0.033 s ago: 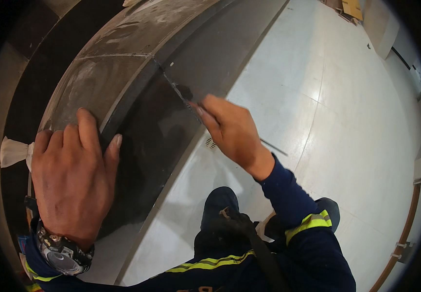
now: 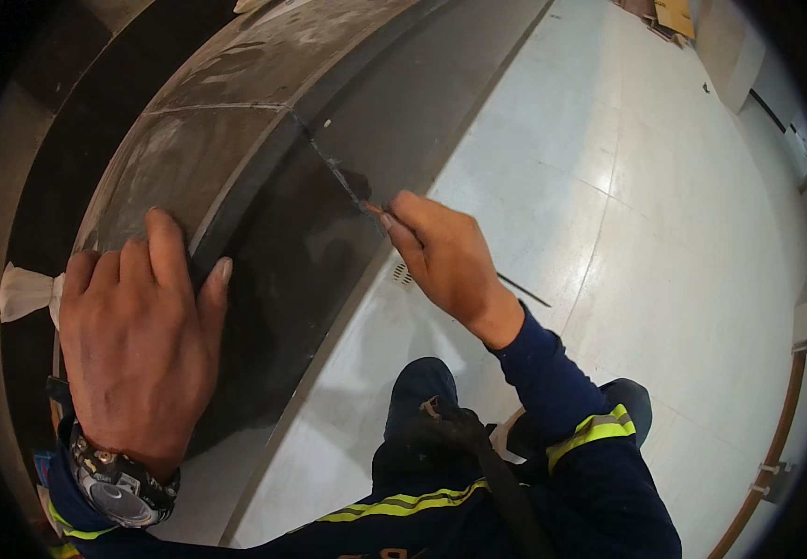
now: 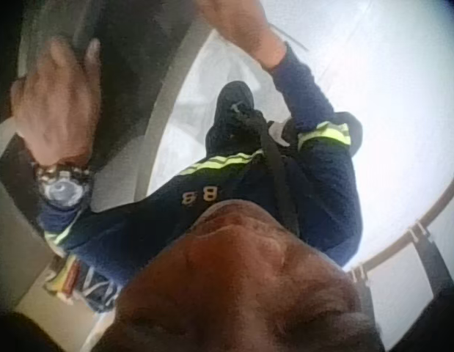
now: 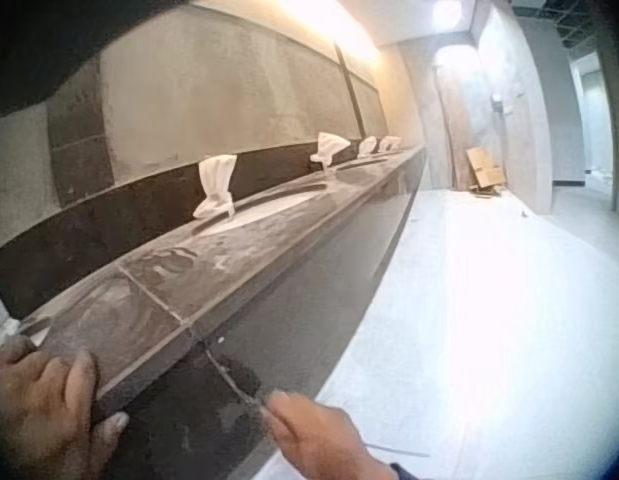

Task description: The person uses a small metal scraper to remove dried residue from the seams and surface of a dark countertop in a bathroom. The person repeatedly scrapes along the grout lines and edges around the sinks, occasionally wiping away debris with their hand.

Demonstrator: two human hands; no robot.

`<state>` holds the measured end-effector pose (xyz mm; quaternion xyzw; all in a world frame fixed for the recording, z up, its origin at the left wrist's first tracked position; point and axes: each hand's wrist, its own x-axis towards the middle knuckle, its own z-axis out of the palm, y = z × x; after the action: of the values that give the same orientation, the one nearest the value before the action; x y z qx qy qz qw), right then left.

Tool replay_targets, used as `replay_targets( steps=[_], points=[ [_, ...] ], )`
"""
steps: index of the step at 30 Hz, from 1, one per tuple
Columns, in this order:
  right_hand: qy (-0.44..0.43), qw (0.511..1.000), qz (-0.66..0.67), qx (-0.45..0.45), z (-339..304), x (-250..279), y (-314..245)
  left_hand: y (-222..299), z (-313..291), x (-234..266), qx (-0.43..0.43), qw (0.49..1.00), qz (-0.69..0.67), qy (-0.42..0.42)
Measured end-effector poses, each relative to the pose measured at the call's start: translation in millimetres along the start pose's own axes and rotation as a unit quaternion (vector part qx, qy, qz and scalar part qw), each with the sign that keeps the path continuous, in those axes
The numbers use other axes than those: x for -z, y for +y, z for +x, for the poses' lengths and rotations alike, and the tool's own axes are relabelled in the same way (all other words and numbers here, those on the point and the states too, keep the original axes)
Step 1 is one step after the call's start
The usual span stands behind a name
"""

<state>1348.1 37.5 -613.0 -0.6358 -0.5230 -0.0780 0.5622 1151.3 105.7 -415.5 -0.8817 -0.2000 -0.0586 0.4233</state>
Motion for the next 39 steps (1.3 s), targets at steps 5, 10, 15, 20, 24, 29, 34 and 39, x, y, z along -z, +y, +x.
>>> replay_targets(
  steps=[5,10,15,20,24,29,34,39],
  points=[
    [-0.022,0.999,-0.010,-0.041,-22.1,-2.5,9.7,-2.2,-1.8,-1.4,0.002,1.000,0.000,0.008],
    [-0.141,0.976,-0.124,-0.113,-64.7,-6.1,41.7,-1.0,-0.2,-1.4,0.004,1.000,-0.002,-0.002],
    [0.000,0.991,0.030,-0.131,-43.9,5.0,21.1,-2.4,-1.1,-0.7,-0.001,1.000,0.010,-0.004],
    [0.061,0.992,0.103,-0.025,2.1,3.1,-10.3,-1.2,-0.3,0.1,0.008,1.000,-0.005,-0.023],
    [0.068,0.996,0.061,0.012,9.2,-1.3,-13.1,-5.5,-2.6,-1.5,-0.004,1.000,0.020,-0.006],
    [0.062,0.998,0.027,0.003,2.1,-7.4,-9.6,-2.4,-1.3,-4.6,-0.005,1.000,0.011,0.016],
    [0.059,0.997,0.011,-0.055,-43.8,-29.3,16.0,-0.5,-2.4,-5.6,0.001,1.000,0.020,-0.005],
    [-0.088,0.984,-0.052,-0.145,-77.6,-29.8,33.2,-2.8,-1.9,-4.7,-0.007,1.000,0.021,0.006]
  ],
)
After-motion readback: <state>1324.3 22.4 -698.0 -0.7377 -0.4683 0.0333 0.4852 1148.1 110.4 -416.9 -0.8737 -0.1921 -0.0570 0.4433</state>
